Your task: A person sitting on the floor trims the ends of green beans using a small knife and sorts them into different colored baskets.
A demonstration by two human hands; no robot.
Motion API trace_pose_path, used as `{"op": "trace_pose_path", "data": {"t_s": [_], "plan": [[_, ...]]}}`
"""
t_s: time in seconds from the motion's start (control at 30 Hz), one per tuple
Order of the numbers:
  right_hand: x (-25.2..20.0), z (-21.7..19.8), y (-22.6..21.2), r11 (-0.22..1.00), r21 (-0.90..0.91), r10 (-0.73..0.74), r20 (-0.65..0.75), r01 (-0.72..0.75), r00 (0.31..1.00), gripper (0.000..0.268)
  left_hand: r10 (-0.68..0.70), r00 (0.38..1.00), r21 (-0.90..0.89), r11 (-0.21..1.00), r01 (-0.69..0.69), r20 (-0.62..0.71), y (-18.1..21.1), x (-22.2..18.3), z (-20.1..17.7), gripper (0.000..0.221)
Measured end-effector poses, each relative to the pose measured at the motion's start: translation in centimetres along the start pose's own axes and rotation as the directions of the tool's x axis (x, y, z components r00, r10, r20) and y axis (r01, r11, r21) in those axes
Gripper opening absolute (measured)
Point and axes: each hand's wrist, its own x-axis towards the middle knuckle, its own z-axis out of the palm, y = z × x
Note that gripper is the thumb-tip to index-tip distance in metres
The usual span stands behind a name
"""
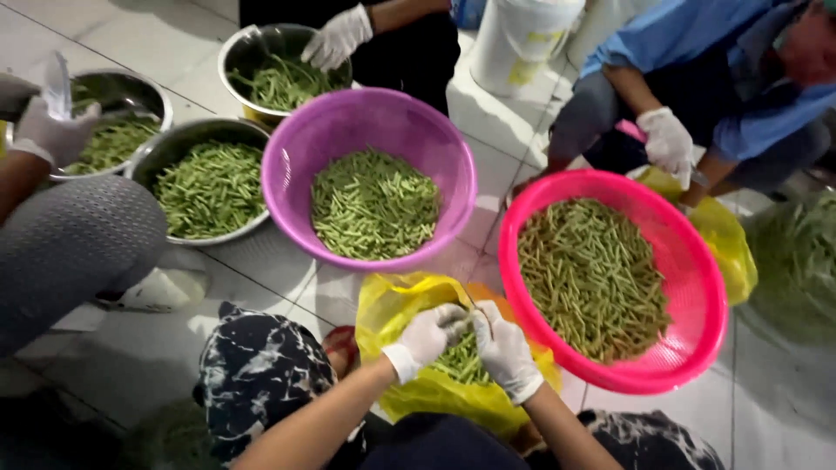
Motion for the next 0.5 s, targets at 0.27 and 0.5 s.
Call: {"op": "trace_pose_path", "data": {"t_s": [0.27,0.5], "plan": [[1.8,-6.7,1.3,0.896,-0.418,-0.084,-0.493,-0.151,0.866,0.035,0.064,0.997,0.394,0.918,-0.044,-0.038,7.6,-3.6,1.8,0.013],[1.0,-9.0,-1.0,0.837,0.160,0.547,-0.265,-0.523,0.794,0.043,0.054,0.951,0.289,0.956,0.039,-0.306,6.4,-2.2,1.9,0.025]]}}
